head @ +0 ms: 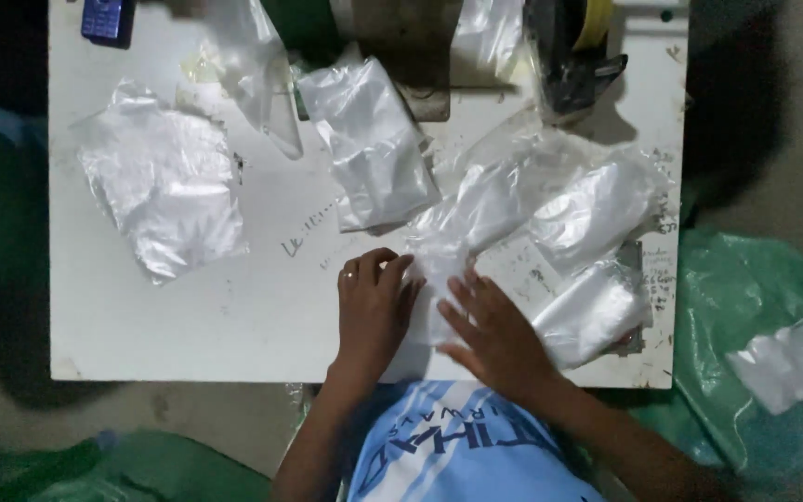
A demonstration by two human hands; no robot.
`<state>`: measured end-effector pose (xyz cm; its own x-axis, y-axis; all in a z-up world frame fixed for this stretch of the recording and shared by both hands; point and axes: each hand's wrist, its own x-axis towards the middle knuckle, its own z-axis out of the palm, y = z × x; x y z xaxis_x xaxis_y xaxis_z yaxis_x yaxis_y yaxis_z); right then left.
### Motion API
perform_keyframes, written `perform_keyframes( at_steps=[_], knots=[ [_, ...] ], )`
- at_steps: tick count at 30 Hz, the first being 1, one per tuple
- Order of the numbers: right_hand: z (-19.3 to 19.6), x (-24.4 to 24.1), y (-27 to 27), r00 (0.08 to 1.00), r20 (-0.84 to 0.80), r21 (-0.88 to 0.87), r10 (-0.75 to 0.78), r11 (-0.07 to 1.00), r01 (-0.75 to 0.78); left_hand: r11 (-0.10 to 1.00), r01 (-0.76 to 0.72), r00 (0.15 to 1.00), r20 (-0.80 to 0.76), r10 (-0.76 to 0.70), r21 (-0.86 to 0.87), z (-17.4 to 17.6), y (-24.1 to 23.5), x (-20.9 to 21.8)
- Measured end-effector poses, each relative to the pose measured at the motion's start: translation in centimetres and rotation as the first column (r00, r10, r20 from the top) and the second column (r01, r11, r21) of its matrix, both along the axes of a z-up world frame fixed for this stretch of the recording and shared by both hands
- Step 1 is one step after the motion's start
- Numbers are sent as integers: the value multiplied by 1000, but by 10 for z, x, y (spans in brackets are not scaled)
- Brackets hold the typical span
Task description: Folding plastic bags into smaller rectangular shapes on a work table
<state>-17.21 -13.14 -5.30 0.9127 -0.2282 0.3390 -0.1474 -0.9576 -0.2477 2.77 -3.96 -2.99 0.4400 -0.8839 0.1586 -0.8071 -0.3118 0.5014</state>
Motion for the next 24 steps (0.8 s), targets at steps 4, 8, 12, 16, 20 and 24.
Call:
perform_keyframes(
  at_steps=[4, 8, 12, 16, 20, 24],
  knots=[
    [-19, -13, 8, 991, -88, -140, 96, 984, -108, 996, 88, 995, 37, -87, -9, -21, -18, 4],
    [1, -9, 2, 980, -155, 253, 129, 964, -87, 983, 171, 985, 5, -171, -59, -21, -18, 4],
    [3, -14, 6, 981, -33, 396, -190, 899, 187, 939, 340, 940, -10, -341, -46, -5, 1, -5],
    [-29, -15, -18, 950, -243, 364, -195, 890, 275, 911, 374, 900, -306, -311, 176, -12, 9, -10],
    [11, -1, -36, 957, -289, 366, -5, 923, 116, 934, 325, 935, -200, -293, 149, -15, 11, -17],
    [13, 1, -39, 964, -266, 344, 0, 934, 95, 969, 229, 971, -96, -220, 89, -17, 7, -29]
  ],
)
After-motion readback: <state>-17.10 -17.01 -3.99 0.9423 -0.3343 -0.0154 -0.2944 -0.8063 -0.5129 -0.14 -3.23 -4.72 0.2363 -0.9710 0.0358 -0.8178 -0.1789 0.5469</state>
